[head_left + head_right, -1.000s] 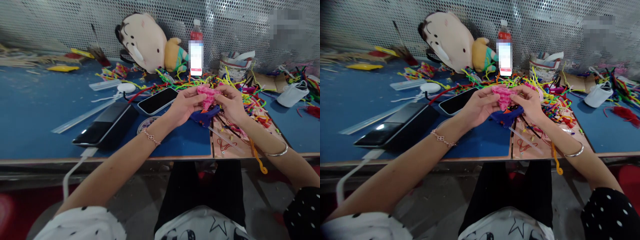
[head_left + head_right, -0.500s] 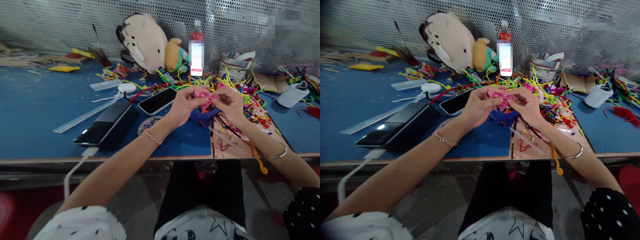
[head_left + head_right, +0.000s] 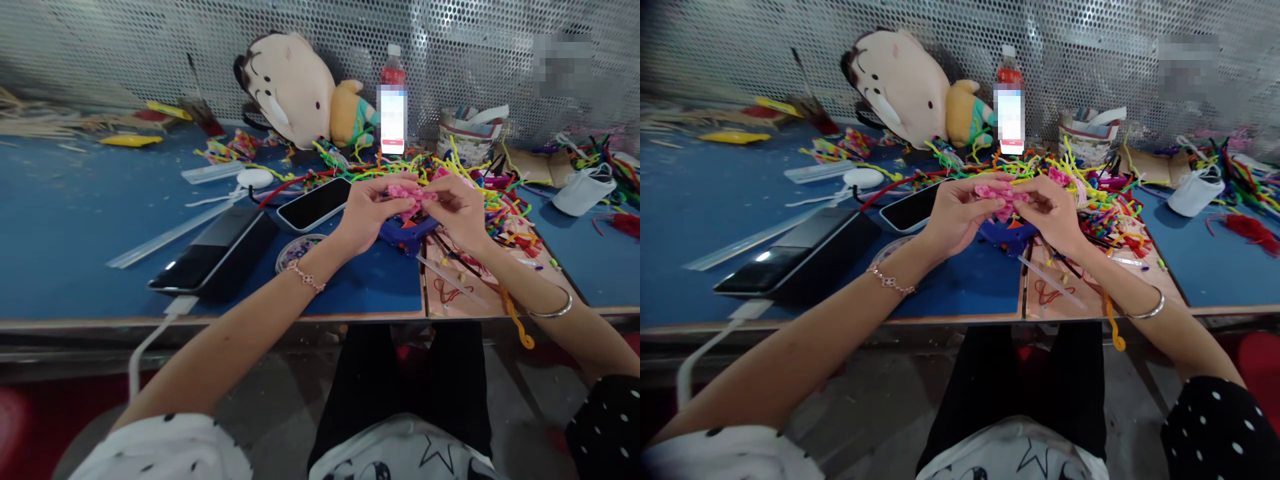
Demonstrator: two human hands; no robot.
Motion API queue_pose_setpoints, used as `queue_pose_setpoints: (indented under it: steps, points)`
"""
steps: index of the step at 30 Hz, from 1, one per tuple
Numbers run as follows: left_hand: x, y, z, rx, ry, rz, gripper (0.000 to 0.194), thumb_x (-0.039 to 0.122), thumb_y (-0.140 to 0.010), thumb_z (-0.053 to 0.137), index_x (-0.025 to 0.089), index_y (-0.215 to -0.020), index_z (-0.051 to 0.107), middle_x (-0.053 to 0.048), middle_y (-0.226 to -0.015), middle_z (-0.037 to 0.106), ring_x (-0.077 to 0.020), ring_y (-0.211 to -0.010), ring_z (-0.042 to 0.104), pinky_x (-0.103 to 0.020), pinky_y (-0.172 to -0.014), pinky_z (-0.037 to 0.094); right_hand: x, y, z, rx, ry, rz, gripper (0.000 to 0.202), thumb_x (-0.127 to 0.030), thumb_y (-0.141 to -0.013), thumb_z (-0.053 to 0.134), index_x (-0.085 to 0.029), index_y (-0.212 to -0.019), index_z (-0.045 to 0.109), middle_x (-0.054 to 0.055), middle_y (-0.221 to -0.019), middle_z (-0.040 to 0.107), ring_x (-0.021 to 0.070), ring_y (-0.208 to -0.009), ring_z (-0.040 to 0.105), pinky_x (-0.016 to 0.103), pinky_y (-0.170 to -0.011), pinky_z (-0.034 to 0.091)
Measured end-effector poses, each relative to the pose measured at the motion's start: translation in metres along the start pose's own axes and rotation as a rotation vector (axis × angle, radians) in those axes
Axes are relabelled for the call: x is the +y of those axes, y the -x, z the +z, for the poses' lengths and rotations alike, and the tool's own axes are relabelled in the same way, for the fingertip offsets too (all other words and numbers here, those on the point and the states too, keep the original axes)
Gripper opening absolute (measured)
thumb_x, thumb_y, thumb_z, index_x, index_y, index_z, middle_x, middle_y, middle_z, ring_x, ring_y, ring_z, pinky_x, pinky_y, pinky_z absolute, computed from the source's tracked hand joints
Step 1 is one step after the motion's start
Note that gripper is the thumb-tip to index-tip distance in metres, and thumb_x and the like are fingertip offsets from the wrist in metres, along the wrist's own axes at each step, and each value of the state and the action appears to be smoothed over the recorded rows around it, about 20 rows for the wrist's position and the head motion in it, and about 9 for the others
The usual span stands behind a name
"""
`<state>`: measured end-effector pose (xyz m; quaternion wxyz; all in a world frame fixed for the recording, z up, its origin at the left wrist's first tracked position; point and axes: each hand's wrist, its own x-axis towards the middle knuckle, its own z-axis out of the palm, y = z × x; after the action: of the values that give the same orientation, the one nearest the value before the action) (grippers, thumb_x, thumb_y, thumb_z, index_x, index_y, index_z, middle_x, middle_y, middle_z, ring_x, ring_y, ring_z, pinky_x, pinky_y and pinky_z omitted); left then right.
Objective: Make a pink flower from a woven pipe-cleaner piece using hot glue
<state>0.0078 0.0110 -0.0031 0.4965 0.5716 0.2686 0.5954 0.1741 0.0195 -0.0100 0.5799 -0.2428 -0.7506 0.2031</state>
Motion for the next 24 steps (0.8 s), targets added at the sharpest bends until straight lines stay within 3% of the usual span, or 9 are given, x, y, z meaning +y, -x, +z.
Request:
queue_pose_setpoints:
  steps: [5, 24]
  points:
    - [-0.0009, -0.0004, -0.0007, -0.005, 0.005, 0.010, 0.019, 0.018, -0.057, 0.082, 0.025, -0.074, 0.077, -0.002, -0.103, 0.074, -0.0197, -0.104, 0.066, -0.028, -0.080, 0.058, 0.0013, 0.0007, 0.0002, -0.004, -0.004, 0.020, 0.006, -0.024, -0.080, 0.065, -0.025, -0.086, 0.067, -0.002, -0.085, 0.069, 0.0133, -0.085, 0.067, 0.030, -0.073, 0.056]
    - [0.0010, 0.0003, -0.0001, -0.006, 0.002, 0.012, 0.021, 0.019, -0.054, 0.083, 0.025, -0.074, 0.078, -0.003, -0.099, 0.074, -0.0189, -0.097, 0.067, -0.030, -0.079, 0.058, -0.0011, 0.0006, 0.0013, 0.010, -0.027, 0.025, 0.005, -0.022, -0.079, 0.066, -0.023, -0.083, 0.065, -0.003, -0.077, 0.066, 0.0099, -0.071, 0.063, 0.025, -0.062, 0.052]
